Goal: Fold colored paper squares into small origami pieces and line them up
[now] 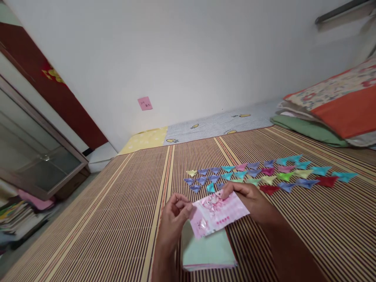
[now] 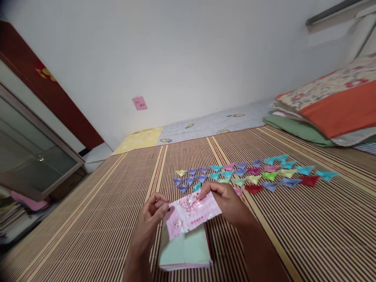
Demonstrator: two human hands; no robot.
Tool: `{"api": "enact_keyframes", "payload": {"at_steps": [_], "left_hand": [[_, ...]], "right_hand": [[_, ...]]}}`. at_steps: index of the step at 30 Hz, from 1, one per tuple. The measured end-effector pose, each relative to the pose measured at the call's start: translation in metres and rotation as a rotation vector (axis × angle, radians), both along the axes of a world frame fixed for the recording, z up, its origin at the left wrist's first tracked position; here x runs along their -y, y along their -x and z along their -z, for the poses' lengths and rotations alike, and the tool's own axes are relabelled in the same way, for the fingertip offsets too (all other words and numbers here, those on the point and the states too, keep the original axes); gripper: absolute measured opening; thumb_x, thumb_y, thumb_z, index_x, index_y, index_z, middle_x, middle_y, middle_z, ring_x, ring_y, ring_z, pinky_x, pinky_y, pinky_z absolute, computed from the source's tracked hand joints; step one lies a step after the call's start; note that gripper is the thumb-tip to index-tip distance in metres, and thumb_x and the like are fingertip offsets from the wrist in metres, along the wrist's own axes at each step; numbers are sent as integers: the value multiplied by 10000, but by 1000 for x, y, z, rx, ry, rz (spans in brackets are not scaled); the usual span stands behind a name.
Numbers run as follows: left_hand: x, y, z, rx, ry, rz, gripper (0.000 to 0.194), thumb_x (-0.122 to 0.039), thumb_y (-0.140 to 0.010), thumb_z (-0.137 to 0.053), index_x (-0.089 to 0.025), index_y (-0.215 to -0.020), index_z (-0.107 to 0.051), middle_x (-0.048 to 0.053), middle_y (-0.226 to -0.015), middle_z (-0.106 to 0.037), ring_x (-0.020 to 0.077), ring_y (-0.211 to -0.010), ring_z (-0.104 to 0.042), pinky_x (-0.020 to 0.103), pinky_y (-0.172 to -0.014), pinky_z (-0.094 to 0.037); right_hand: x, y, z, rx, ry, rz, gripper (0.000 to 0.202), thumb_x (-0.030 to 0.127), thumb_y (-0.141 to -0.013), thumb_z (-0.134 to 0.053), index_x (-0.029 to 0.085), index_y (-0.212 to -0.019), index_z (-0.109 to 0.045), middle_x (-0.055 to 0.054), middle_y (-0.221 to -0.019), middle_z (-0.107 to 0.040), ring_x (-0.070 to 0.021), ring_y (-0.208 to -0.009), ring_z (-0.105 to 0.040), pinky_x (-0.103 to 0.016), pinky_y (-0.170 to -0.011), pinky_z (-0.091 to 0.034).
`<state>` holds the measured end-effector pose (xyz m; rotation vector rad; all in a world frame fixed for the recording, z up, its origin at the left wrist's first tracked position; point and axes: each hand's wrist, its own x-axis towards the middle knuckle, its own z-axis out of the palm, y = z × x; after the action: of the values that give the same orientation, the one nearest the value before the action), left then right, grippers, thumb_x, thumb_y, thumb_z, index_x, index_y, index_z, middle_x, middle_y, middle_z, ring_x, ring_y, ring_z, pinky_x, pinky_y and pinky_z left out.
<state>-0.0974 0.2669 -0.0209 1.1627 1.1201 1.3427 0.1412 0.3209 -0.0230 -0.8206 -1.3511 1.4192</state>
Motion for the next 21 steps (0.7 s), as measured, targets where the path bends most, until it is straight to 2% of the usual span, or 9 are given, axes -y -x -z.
{"api": "enact_keyframes", "payload": {"at_steps": [3, 5, 7, 9, 12, 14, 16, 18, 21], "left_hand": [[3, -4, -7, -32, 83, 122, 397, -402, -732, -853, -176, -1031, -721, -7, -677, -631, 136, -613, -537, 234, -595, -410], [7, -7, -10, -106, 139, 206, 339, -411, -733, -852, -139, -912, -756, -4, -638, -604, 114, -575, -501, 221, -560, -369], [11, -12, -12, -154, 174, 248, 321, -428, -741, -843, -126, -744, -735, -11, -587, -564, 93, -527, -454, 211, -515, -317], [11, -16, -13, -128, 166, 210, 356, -448, -730, -848, -130, -671, -699, -26, -544, -529, 82, -491, -418, 206, -483, -288], [7, -24, -11, -2, 113, 19, 364, -451, -701, -872, -135, -686, -693, -35, -538, -541, 76, -483, -415, 193, -473, -301], [4, -29, -9, 86, 82, -104, 349, -433, -692, -887, -137, -712, -701, -39, -551, -562, 68, -480, -413, 180, -467, -302], [1, -34, -6, 190, 71, -175, 341, -410, -671, -906, -142, -728, -704, -33, -580, -599, 69, -496, -449, 175, -484, -337], [0, -39, -3, 310, 84, -206, 355, -388, -623, -936, -151, -745, -702, -17, -632, -649, 91, -548, -524, 191, -543, -409], [0, -42, -1, 382, 112, -175, 357, -378, -614, -943, -156, -755, -701, -5, -667, -667, 112, -605, -565, 213, -606, -450]], "right_hand": [[5, 0, -6, 58, -89, -100, 164, 298, -793, -713, 206, -666, -758, -28, -758, -678, -156, -672, -612, -251, -586, -445], [9, 2, -9, 91, -102, -183, 200, 320, -838, -693, 202, -693, -766, -31, -751, -678, -156, -670, -610, -252, -587, -444], [13, 4, -11, 103, -74, -198, 192, 359, -875, -684, 206, -829, -790, -25, -745, -680, -149, -640, -596, -246, -565, -435], [14, 6, -13, 78, -39, -118, 261, 423, -911, -666, 222, -1035, -778, -28, -787, -703, -155, -653, -608, -250, -575, -451], [12, 7, -12, -67, -12, -5, 468, 597, -965, -534, 233, -1194, -718, -70, -923, -741, -216, -819, -678, -311, -697, -520], [8, 9, -9, -106, -21, -30, 502, 644, -949, -525, 229, -1159, -716, -84, -960, -745, -242, -880, -685, -347, -761, -531], [6, 11, -5, -22, -51, -80, 395, 574, -891, -661, 214, -1038, -727, -67, -916, -728, -232, -853, -665, -347, -781, -516], [4, 13, -1, 87, -85, -77, 281, 467, -830, -758, 192, -854, -708, -30, -802, -670, -199, -779, -614, -321, -750, -484], [4, 16, 1, 143, -106, -17, 320, 436, -831, -734, 185, -681, -605, 23, -669, -521, -146, -665, -488, -277, -642, -401]]}}
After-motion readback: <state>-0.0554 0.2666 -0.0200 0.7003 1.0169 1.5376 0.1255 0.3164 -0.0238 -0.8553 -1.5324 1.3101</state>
